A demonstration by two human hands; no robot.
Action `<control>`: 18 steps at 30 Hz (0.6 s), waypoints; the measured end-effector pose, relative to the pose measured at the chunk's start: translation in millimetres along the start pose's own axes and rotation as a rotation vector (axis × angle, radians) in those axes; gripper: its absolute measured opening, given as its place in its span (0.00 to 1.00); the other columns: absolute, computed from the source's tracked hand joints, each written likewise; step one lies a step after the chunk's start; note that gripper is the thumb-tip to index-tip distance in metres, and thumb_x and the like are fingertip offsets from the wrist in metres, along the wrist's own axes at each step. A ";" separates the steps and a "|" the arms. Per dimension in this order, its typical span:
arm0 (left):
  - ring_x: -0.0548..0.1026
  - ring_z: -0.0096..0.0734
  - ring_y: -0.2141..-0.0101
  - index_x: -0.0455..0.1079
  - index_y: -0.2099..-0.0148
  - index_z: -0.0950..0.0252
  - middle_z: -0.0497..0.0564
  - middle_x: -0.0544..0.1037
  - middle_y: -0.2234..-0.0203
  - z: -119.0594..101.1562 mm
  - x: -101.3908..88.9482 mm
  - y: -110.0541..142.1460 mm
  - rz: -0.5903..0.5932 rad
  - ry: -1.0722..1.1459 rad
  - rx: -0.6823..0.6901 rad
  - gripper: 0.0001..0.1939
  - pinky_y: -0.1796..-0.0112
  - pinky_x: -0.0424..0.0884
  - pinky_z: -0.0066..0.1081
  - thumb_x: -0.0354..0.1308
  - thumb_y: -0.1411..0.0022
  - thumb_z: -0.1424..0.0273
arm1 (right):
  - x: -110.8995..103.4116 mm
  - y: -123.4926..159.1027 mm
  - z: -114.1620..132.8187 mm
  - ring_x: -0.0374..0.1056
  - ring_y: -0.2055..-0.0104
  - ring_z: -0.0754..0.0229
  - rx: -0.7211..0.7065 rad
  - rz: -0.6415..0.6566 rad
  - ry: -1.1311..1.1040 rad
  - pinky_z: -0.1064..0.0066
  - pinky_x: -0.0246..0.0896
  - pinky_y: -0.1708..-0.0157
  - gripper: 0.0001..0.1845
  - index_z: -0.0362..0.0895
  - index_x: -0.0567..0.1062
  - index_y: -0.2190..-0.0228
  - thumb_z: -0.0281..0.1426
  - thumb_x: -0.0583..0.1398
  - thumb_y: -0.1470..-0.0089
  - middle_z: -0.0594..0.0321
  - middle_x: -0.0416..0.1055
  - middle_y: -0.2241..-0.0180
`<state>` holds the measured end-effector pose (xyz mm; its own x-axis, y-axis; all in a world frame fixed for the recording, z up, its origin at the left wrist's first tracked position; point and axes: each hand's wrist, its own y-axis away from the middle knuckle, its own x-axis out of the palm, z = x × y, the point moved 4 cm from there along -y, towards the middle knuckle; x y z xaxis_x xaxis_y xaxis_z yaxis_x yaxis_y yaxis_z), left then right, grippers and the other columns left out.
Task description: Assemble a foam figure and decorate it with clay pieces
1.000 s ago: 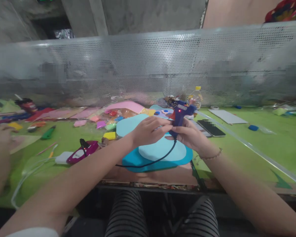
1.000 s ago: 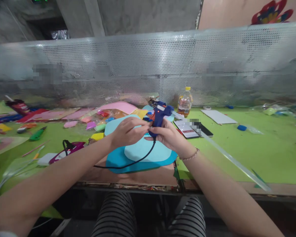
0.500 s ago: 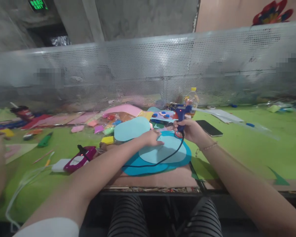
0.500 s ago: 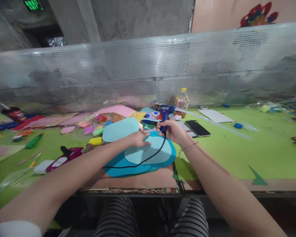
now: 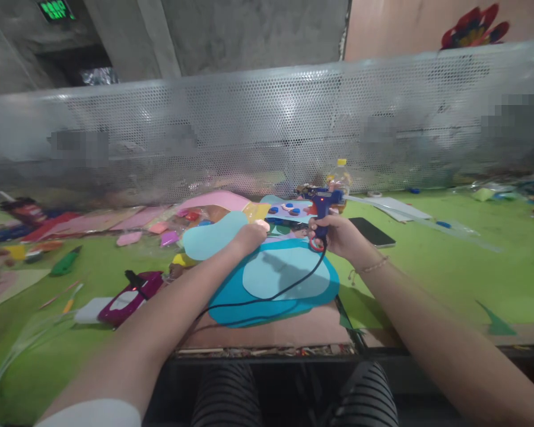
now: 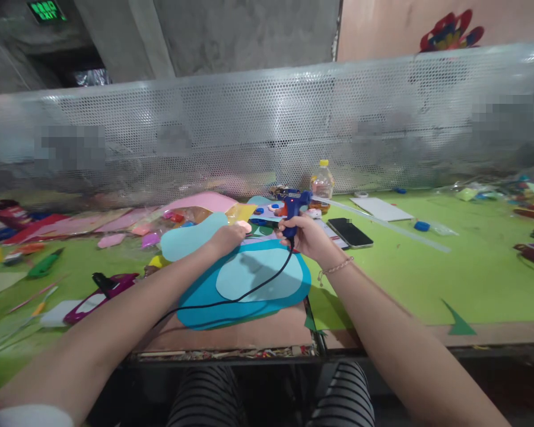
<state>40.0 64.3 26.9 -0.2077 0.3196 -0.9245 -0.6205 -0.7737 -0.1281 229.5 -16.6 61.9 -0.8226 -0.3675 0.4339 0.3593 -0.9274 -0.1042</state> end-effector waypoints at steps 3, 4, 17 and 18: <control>0.68 0.45 0.51 0.69 0.53 0.73 0.67 0.73 0.57 23.3 -3.4 5.1 -0.053 -0.054 -0.008 0.19 0.54 0.63 0.42 0.40 0.39 0.79 | 0.0 -0.3 0.2 0.62 0.79 0.66 -0.016 0.012 0.005 0.78 0.62 0.84 0.02 0.39 0.68 0.80 0.23 0.57 0.58 0.61 0.64 0.80; 0.66 0.46 0.49 0.69 0.52 0.73 0.67 0.73 0.55 29.9 -3.3 7.4 -0.090 -0.082 -0.008 0.19 0.53 0.61 0.43 0.40 0.40 0.79 | -0.3 -0.6 0.0 0.63 0.78 0.66 -0.025 0.014 0.001 0.78 0.62 0.84 0.02 0.39 0.68 0.80 0.23 0.57 0.59 0.61 0.64 0.80; 0.58 0.38 0.42 0.58 0.41 0.70 0.61 0.63 0.43 -32.1 7.0 43.4 -0.111 0.196 0.220 0.26 0.44 0.54 0.39 0.40 0.35 0.62 | -6.3 -4.2 -6.3 0.61 0.79 0.65 0.049 -0.027 0.032 0.75 0.58 0.84 0.08 0.42 0.65 0.79 0.30 0.60 0.55 0.66 0.62 0.81; 0.56 0.40 0.41 0.56 0.39 0.70 0.62 0.60 0.41 -36.0 12.0 47.7 -0.058 0.224 0.181 0.29 0.43 0.53 0.41 0.39 0.35 0.57 | -6.1 -4.1 -6.1 0.61 0.80 0.65 0.053 -0.032 0.039 0.75 0.56 0.85 0.09 0.42 0.64 0.80 0.30 0.60 0.55 0.66 0.62 0.82</control>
<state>35.1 11.5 -3.2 -0.0084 0.2159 -0.9764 -0.7553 -0.6412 -0.1353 230.3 -11.0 54.2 -0.8501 -0.3411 0.4013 0.3545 -0.9341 -0.0429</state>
